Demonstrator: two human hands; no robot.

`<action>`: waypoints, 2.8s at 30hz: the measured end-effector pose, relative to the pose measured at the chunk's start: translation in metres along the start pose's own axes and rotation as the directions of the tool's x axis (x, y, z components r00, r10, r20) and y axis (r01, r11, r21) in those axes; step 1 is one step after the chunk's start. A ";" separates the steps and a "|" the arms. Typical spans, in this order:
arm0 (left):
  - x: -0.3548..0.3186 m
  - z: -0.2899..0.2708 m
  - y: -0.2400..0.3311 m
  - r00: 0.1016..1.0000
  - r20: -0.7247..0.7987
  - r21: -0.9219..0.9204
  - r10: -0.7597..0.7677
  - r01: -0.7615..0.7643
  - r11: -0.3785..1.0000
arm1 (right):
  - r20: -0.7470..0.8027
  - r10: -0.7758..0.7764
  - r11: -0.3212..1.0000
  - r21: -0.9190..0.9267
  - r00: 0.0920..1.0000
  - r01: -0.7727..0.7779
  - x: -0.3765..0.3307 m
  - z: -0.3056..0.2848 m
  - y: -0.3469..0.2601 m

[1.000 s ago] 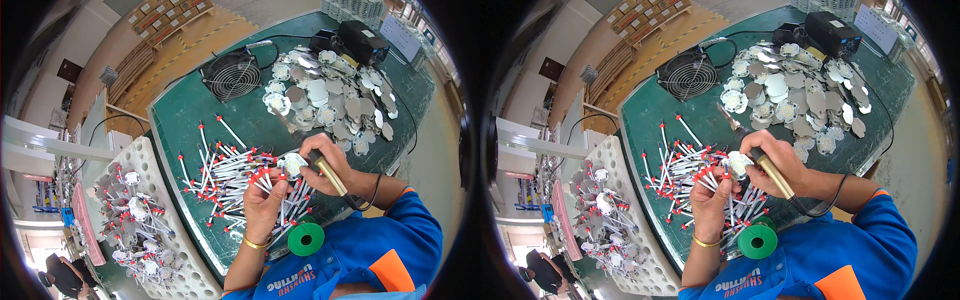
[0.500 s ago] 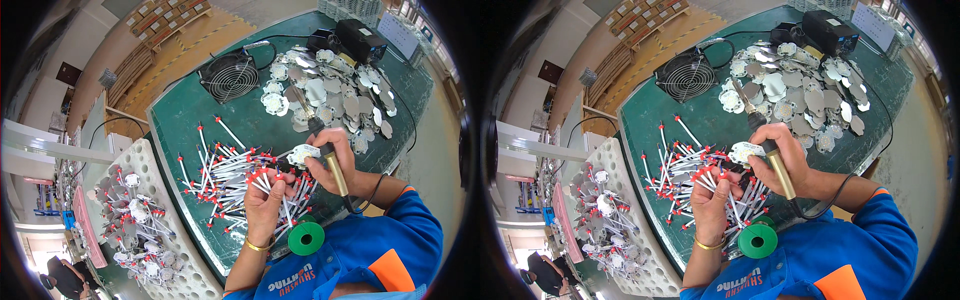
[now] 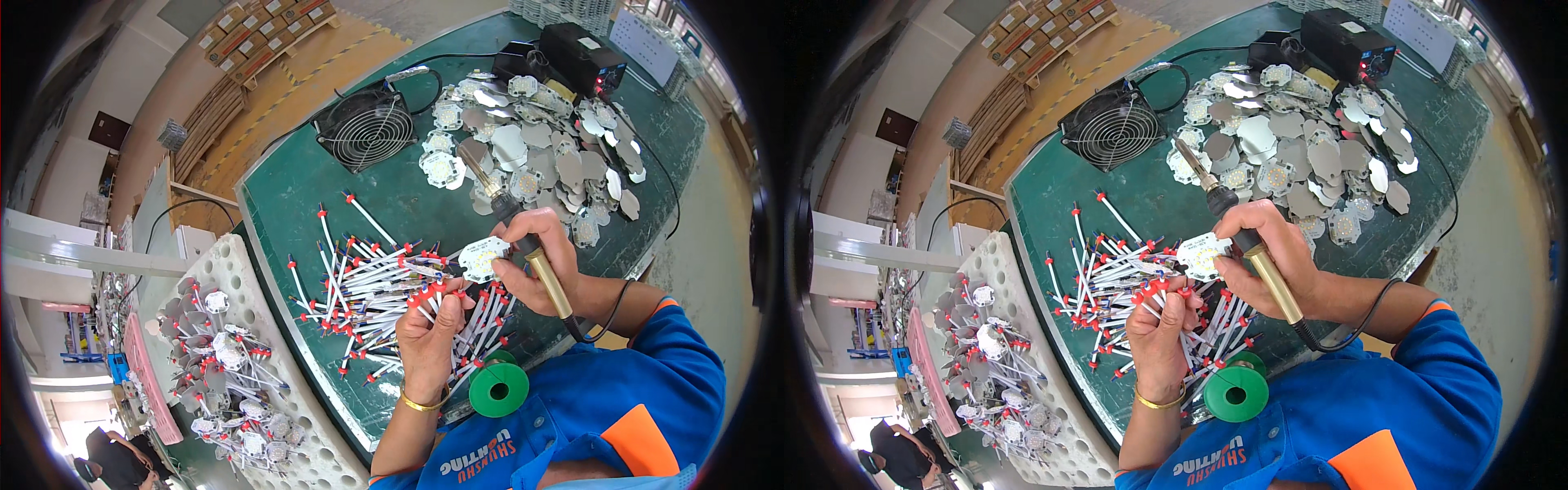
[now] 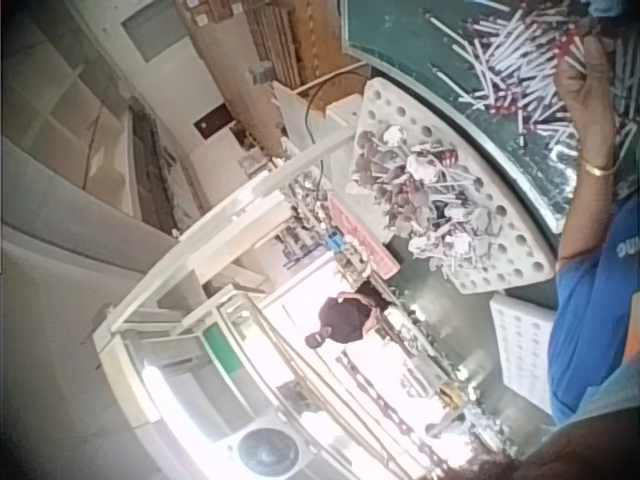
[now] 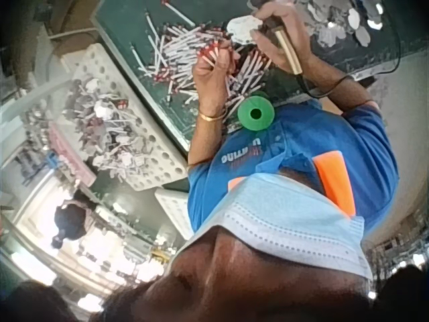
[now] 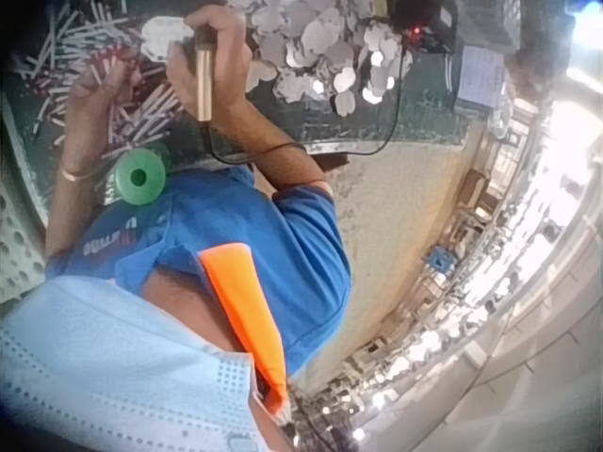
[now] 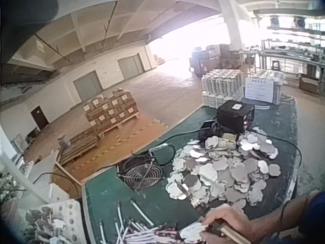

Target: The person solders wires onto LED circuit boards using a soldering iron and solder wire.

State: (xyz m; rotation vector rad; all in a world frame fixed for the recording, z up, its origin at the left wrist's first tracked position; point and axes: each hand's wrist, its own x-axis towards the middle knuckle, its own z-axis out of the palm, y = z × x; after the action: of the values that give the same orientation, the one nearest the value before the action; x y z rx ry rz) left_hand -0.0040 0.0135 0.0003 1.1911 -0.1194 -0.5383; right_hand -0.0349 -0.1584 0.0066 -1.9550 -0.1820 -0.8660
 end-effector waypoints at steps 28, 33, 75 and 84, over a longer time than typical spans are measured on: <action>-0.004 -0.002 -0.002 0.999 0.011 -0.055 -0.039 0.039 0.998 | 0.298 -0.472 0.872 0.019 0.830 0.489 0.000 -0.006 -0.004; -0.004 0.005 0.007 0.997 0.069 -0.082 0.040 -0.034 0.996 | -0.023 -0.120 0.987 -0.109 0.993 0.117 0.008 -0.004 -0.011; -0.019 0.000 0.027 0.980 -0.131 0.193 0.147 -0.120 0.974 | 0.122 -0.275 0.961 0.011 0.954 0.276 0.034 -0.002 -0.030; -0.038 0.002 0.020 0.978 -0.209 0.119 0.002 0.023 0.993 | 0.265 -0.428 0.903 0.090 0.864 0.420 0.000 -0.048 -0.038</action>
State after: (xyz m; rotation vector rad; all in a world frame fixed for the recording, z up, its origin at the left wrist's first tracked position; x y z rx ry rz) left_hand -0.0309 0.0346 0.0259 1.3603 0.0346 -0.4165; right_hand -0.0760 -0.1769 0.0475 -2.0368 -0.8152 -0.8499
